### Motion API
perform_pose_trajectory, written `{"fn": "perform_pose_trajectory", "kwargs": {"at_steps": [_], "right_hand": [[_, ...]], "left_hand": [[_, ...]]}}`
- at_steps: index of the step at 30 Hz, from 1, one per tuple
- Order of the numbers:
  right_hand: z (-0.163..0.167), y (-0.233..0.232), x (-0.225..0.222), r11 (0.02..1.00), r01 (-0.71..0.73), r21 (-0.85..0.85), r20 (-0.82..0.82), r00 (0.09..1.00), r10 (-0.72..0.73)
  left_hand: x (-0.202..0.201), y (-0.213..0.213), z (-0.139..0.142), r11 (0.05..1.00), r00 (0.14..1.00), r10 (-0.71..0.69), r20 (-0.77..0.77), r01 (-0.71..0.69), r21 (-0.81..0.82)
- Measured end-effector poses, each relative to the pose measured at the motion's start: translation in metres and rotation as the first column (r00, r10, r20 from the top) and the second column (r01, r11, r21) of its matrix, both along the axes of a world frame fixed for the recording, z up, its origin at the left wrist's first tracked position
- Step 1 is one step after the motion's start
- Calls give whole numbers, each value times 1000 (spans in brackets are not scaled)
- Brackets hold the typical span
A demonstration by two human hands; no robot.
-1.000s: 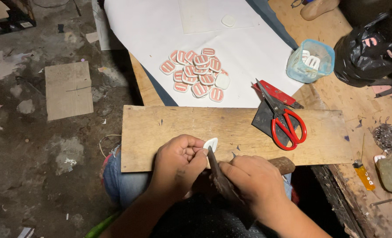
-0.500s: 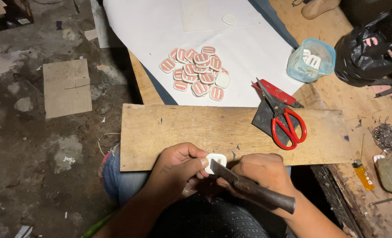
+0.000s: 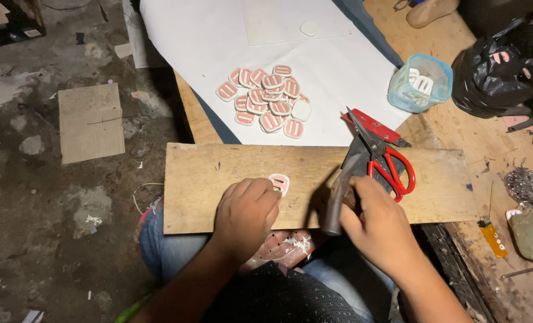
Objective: The person repeatedly picks up small white foam pieces, trims their edges with red-handled scissors, and then uses a curved metal tool to press and shape the foam. Finished pieces are placed on a white sheet on the table.
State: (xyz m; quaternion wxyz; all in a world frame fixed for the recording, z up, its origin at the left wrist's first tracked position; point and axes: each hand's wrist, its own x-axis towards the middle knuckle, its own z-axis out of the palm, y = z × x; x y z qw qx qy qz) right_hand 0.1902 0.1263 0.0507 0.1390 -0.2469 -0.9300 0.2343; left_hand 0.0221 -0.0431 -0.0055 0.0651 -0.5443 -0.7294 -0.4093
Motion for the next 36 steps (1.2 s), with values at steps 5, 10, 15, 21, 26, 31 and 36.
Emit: {"fn": "perform_pose_trajectory", "kwargs": {"at_steps": [5, 10, 15, 21, 26, 31, 36], "right_hand": [[-11, 1, -1, 981, 45, -191, -43, 998, -54], [-26, -7, -15, 985, -11, -174, -111, 994, -9], [-28, -11, -29, 982, -34, -185, -101, 995, 16], [-16, -21, -27, 980, -187, 67, -5, 982, 188], [-17, -22, -30, 982, -165, 94, -203, 962, 181], [-26, -29, -24, 987, -151, 61, -202, 966, 161], [-34, -35, -17, 995, -77, 67, -212, 973, 90]], "left_hand": [[2, -2, -4, 999, 997, 44, 56, -43, -11], [-6, 0, -2, 987, 989, 49, 138, -27, -155], [-11, 3, -2, 984, 982, 39, 184, -6, -177], [-20, 2, -1, 979, 972, 7, 234, 41, -198], [-24, 3, 1, 969, 967, -9, 255, 71, -236], [-24, 1, 3, 971, 969, -16, 248, 74, -228], [-20, 3, 4, 977, 977, 18, 213, 28, -210]]}}
